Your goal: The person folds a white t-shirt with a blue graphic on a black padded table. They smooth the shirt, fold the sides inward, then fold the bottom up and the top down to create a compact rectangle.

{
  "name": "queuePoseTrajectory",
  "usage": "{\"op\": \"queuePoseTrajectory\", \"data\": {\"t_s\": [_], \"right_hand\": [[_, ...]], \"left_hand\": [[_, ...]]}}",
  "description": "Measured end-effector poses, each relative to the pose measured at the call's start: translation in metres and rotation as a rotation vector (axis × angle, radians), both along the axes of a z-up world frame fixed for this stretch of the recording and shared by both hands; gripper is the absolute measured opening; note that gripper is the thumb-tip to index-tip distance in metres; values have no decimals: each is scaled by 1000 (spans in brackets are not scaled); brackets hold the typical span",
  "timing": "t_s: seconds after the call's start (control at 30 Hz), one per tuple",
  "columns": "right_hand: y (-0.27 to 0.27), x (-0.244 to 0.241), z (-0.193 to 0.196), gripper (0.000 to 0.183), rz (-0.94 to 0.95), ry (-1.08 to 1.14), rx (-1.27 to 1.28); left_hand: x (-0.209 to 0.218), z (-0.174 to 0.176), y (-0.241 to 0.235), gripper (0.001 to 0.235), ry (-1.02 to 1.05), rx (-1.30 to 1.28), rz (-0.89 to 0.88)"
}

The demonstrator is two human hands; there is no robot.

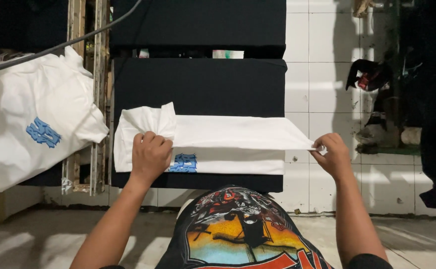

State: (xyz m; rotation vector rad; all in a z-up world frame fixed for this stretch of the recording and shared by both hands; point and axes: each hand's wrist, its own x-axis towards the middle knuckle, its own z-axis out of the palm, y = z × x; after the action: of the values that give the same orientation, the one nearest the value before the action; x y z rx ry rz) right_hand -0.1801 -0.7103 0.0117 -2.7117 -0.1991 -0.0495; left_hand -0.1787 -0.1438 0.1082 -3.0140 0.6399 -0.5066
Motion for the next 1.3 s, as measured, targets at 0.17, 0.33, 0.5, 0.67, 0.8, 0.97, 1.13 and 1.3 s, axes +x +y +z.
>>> {"op": "queuePoseTrajectory", "data": {"t_s": [0.17,0.33,0.5,0.67,0.8,0.97,1.13,1.3], "right_hand": [[15,-13,1,25,-19,122,-31],[56,-12,42,32,-21,470,-51],[85,1,40,30,-46,308,-14],[186,29,41,22,72,61,151],[310,49,62,35,192,218,268],[426,64,69,58,134,378,221],[478,60,59,56,83,176,118],[489,42,28,35,285,-17,268]], "left_hand": [[-14,-33,6,13,35,-15,-11],[-23,-28,5,24,195,-137,63],[-17,-25,28,38,183,-401,167],[2,-41,90,40,79,-502,275],[20,-63,144,42,36,-390,341],[44,-71,179,43,134,-395,276],[62,-48,177,32,326,-183,237],[76,-68,190,16,117,-142,63]]}}
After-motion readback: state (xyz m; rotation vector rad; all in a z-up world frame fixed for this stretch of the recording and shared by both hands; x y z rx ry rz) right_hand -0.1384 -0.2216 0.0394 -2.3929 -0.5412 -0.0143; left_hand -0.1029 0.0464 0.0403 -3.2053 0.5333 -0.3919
